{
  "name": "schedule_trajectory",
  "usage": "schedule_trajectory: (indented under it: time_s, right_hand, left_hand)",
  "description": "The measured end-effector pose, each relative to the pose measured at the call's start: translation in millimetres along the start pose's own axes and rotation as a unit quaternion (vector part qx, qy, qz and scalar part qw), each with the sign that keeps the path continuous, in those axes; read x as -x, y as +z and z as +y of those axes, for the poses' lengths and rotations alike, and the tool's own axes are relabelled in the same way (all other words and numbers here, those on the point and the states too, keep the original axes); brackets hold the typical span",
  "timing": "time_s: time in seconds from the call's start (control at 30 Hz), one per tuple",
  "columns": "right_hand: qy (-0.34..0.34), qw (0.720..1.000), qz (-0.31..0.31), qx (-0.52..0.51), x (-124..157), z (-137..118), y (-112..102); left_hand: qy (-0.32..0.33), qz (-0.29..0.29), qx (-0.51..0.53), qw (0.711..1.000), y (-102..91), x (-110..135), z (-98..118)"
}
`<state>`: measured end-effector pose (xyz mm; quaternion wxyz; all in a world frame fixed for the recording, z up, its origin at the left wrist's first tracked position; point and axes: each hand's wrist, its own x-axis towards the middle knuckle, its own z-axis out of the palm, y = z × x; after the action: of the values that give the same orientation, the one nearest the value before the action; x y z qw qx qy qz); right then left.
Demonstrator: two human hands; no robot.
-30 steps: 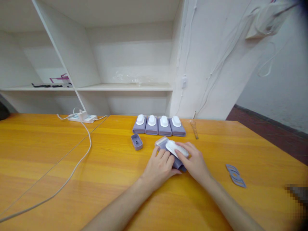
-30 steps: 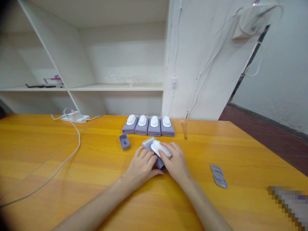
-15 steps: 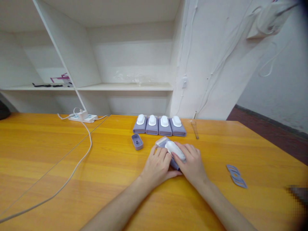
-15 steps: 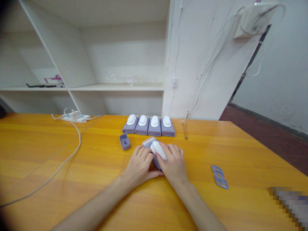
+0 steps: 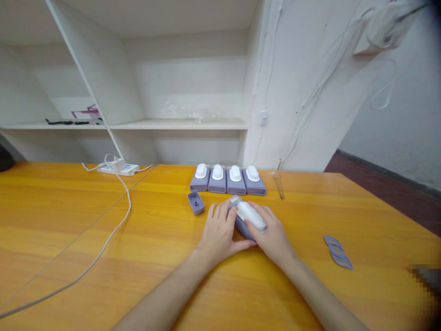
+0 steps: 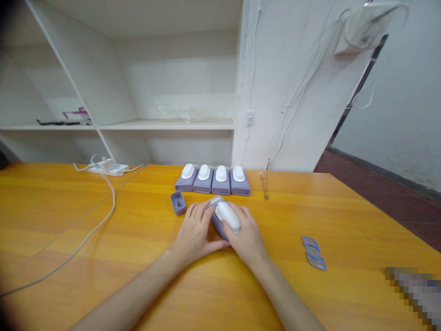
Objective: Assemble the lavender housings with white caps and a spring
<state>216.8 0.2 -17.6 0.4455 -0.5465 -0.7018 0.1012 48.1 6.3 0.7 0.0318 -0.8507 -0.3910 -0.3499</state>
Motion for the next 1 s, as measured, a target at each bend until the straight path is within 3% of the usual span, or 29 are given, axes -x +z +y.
schedule_trajectory:
  time_s: [0.17, 0.3, 0.4, 0.53, 0.67, 0.87, 1.0]
  right_hand:
    - [0.019, 0.997, -0.007, -0.07, 3, 5, -3]
    - [0.047, 0.978, -0.061, -0.195, 4, 12, -16]
    - [0.052, 0.968, -0.095, -0.228, 3, 15, -23]
    - [0.03, 0.973, -0.139, -0.182, 3, 12, -21]
    - [0.022, 0.983, -0.131, -0.124, 4, 6, -17]
    - [0.0, 0.989, -0.114, -0.094, 3, 5, -16]
    - [0.02, 0.984, -0.138, -0.108, 2, 7, -17]
  left_hand:
    - [-0.019, -0.02, 0.018, 0.999, 0.9, 2, -2]
    - [-0.045, -0.034, 0.037, 0.998, 2.4, 3, -4]
    - [-0.04, -0.053, 0.057, 0.996, 4.4, 5, -8]
    - [-0.034, -0.095, 0.134, 0.986, 7.0, 7, -19]
    - [-0.052, -0.108, 0.203, 0.972, 5.5, 8, -28]
    - [-0.041, -0.12, 0.219, 0.968, -0.1, 8, -28]
    - [-0.039, -0.15, 0.247, 0.957, -4.2, 7, -32]
